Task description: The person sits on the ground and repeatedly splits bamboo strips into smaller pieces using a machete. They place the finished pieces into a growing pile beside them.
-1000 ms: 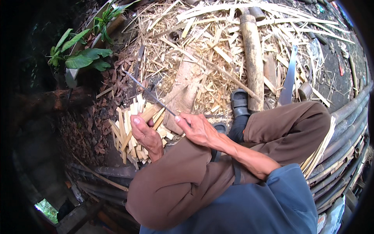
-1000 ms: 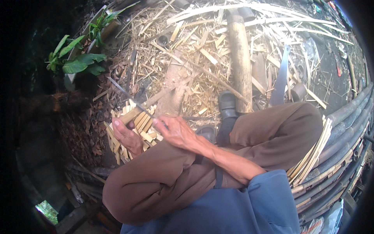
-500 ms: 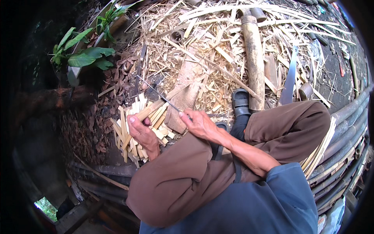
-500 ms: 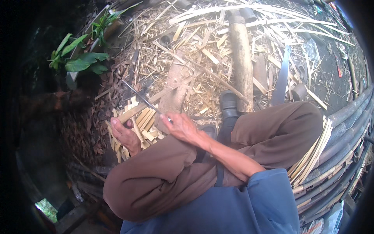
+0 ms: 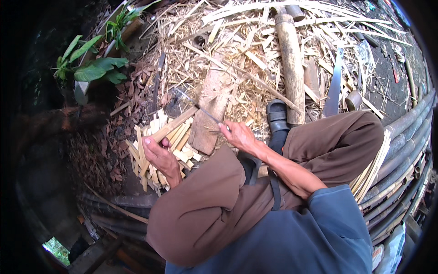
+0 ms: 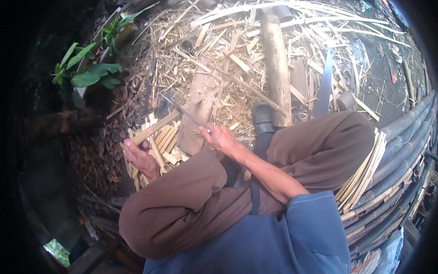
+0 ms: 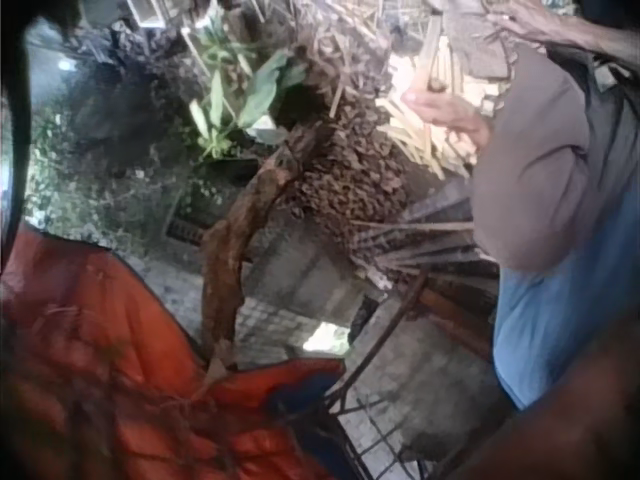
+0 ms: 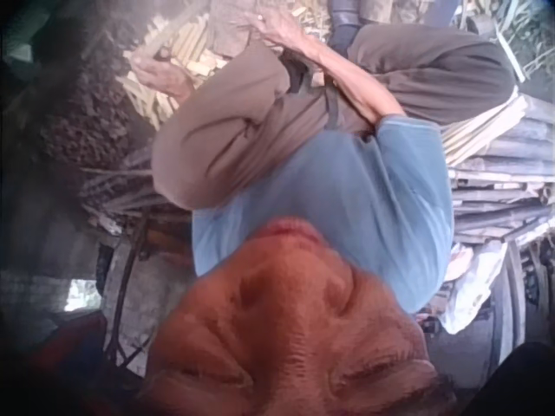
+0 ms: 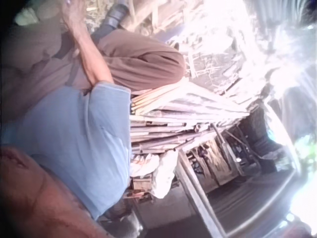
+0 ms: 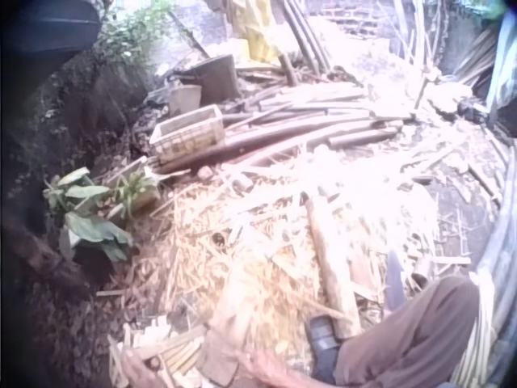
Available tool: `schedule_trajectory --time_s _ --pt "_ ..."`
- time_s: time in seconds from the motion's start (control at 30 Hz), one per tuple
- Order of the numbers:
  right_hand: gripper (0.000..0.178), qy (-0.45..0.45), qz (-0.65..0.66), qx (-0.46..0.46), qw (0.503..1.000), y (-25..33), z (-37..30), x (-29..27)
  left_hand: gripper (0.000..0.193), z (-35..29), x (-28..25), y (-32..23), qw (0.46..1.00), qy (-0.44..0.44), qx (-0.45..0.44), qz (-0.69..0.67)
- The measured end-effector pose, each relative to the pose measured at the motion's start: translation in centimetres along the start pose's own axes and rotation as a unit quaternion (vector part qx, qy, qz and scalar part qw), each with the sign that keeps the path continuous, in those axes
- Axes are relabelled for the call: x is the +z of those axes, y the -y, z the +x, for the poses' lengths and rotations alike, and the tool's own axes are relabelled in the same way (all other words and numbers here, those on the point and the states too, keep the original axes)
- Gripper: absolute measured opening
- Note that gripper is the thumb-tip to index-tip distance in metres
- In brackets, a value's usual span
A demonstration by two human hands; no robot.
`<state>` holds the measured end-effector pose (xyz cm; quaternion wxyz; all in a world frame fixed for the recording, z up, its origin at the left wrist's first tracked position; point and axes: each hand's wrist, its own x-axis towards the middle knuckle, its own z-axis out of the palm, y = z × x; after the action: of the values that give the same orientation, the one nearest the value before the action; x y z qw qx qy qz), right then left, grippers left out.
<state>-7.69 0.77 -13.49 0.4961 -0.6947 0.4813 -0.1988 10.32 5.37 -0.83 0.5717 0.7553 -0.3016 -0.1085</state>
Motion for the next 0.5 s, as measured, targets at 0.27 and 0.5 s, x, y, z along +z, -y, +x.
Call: schedule_trajectory --time_s 0.27,0.5 --pt "0.045 -0.039 -0.001 0.072 0.997 -3.6 1.3 0.5 0.041 0.5 -1.0 -0.1 1.0 0.01 0.015 0.025" --pt "0.048 0.111 -0.012 -0.045 0.993 0.5 -0.5 -1.0 0.04 0.9 -1.3 0.3 1.0 -0.001 -0.016 0.017"
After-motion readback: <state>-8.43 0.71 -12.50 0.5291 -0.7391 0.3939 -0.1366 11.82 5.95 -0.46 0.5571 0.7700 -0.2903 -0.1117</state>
